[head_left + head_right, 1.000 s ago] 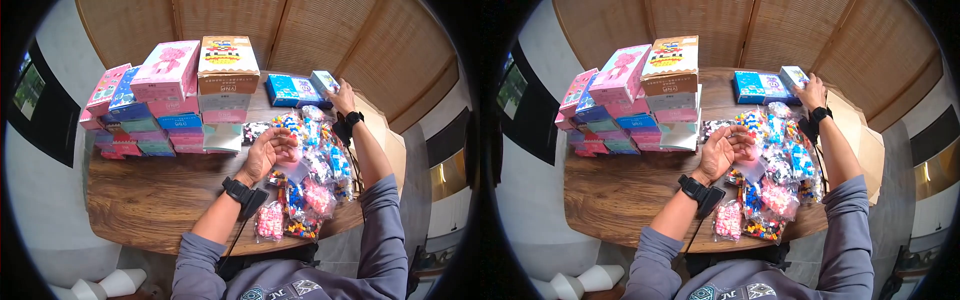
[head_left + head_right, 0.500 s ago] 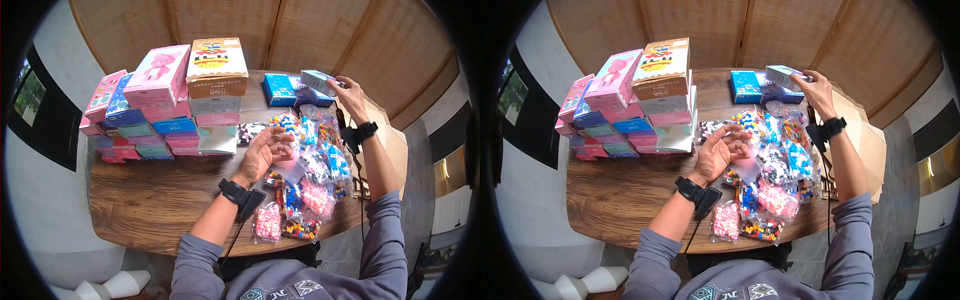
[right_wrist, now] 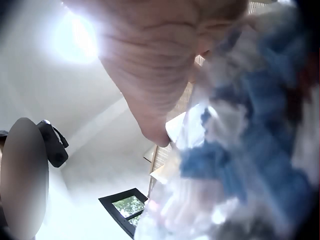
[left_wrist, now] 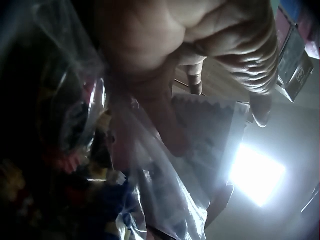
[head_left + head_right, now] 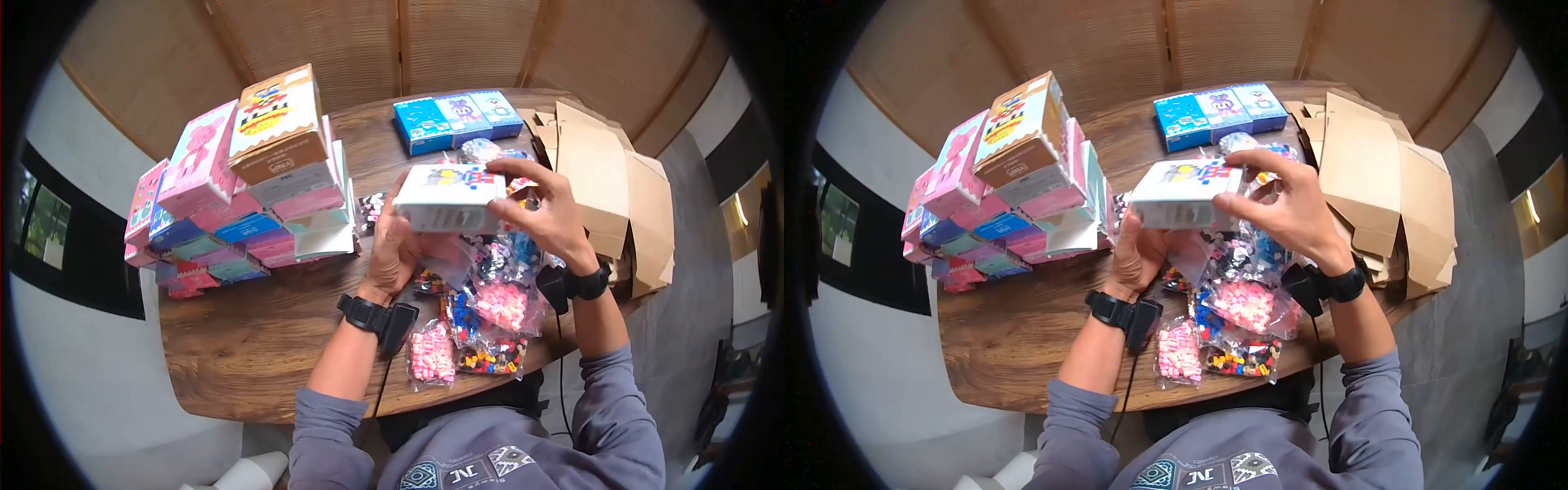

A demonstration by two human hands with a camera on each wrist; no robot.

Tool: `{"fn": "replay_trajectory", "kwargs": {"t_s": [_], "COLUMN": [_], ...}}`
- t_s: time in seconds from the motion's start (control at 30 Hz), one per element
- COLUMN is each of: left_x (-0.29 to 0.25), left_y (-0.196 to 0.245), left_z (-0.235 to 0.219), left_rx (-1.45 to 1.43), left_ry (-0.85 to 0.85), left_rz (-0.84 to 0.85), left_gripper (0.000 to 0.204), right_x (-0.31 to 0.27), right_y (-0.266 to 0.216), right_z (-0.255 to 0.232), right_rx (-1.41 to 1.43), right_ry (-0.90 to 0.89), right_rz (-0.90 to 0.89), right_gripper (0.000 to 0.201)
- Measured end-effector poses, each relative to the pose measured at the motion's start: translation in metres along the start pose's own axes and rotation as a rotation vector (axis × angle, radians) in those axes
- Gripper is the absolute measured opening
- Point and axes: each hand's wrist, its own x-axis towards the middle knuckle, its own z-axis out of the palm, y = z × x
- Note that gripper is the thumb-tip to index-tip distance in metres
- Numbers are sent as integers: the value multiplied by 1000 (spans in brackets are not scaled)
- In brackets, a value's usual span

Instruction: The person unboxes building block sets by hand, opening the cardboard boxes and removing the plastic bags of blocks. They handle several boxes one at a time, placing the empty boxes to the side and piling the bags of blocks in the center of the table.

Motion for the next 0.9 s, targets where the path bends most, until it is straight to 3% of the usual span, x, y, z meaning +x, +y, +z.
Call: {"fn": "replay_trajectory", "kwargs": {"t_s": [0.1,0.17,0.3,0.47,0.57,0.73,0.9], "left_x": [-4,-7,-7,-1,1,1,0], "left_y": [-2,-1,-5,-1,-4,-7,-8], "left_z": [-5,-8,-12,1,5,5,3], "left_rx": [36,26,47,67,100,171,226], "left_ry": [77,181,157,152,147,145,146], "left_rz": [-26,-86,-43,22,83,82,70], "left_gripper": [92,93,89,99,98,97,93], "right_x": [-6,-11,-17,-17,-14,-22,-23], "right_y": [12,22,35,35,35,38,40], "right_z": [-2,-4,7,0,4,3,3], "right_rx": [-34,105,249,131,121,65,-4], "right_ry": [-57,-77,6,-87,-11,21,67], "right_rz": [-142,-126,-161,-295,-452,-440,-540], "right_gripper": [60,67,78,93,84,49,49]}}
